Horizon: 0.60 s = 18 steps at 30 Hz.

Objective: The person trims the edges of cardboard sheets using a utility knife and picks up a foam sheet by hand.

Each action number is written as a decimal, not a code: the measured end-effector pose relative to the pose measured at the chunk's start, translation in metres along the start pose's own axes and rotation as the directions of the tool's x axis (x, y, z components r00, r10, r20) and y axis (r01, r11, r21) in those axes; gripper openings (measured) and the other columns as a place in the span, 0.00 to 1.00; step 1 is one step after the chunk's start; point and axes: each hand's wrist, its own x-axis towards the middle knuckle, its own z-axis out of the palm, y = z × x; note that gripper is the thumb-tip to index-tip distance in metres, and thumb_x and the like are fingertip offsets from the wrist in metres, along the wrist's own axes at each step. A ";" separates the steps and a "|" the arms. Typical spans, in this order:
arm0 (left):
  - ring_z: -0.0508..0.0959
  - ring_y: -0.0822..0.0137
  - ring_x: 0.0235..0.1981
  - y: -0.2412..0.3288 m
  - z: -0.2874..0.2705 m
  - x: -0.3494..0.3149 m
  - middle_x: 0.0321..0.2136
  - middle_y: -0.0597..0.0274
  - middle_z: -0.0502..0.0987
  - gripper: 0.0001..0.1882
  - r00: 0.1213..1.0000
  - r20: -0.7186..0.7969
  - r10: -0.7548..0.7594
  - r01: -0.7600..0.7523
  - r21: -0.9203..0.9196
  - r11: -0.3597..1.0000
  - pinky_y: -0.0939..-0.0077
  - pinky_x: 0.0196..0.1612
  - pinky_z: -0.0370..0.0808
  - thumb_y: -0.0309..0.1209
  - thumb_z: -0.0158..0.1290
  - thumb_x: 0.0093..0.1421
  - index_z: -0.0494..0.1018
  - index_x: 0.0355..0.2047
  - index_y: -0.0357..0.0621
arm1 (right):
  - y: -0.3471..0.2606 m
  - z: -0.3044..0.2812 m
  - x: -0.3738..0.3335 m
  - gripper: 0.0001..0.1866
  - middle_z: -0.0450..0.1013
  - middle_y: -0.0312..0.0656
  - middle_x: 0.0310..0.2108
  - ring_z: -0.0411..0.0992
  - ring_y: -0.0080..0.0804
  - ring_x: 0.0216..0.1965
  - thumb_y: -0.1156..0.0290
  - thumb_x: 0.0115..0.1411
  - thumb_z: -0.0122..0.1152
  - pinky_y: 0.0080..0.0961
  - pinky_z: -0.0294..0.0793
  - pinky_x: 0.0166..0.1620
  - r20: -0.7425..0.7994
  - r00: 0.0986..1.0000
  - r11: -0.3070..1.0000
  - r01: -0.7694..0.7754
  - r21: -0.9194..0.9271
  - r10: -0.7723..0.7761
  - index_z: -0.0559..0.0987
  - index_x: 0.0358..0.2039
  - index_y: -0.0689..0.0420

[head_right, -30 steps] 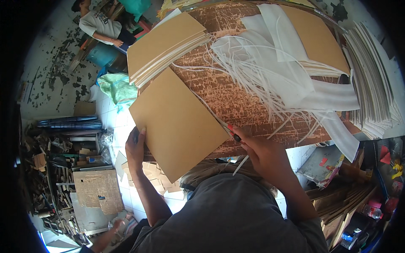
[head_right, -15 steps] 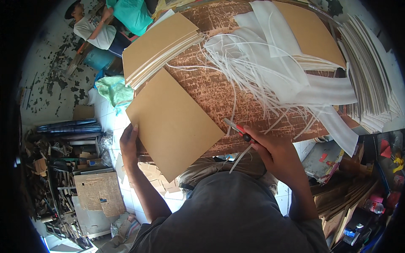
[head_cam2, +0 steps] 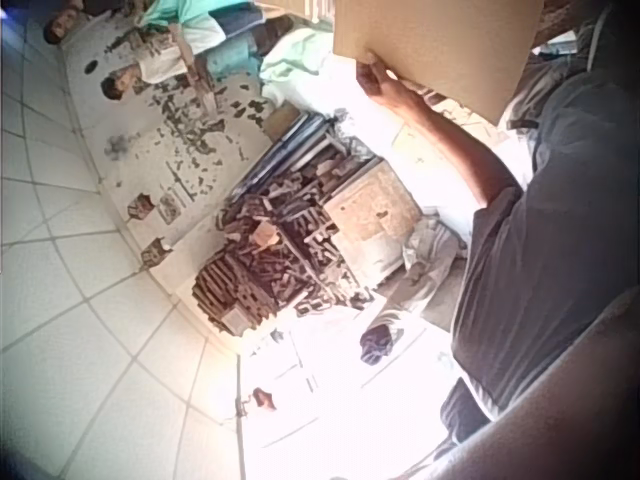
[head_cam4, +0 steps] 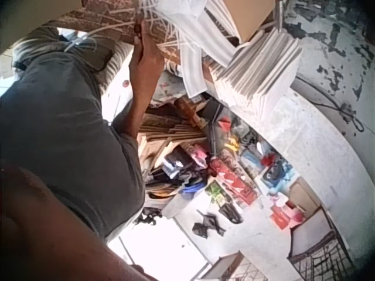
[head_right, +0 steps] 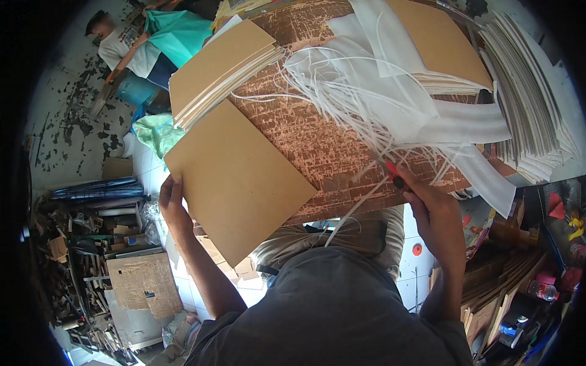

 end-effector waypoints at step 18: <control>0.81 0.72 0.49 0.078 0.022 0.082 0.54 0.60 0.80 0.28 0.694 0.718 -0.053 0.157 -0.080 0.984 0.75 0.52 0.79 0.31 0.57 0.72 0.66 0.70 0.43 | -0.008 0.020 -0.003 0.24 0.79 0.37 0.30 0.68 0.17 0.24 0.73 0.72 0.60 0.21 0.71 0.31 -0.174 0.977 0.928 -0.055 0.369 0.127 0.76 0.67 0.49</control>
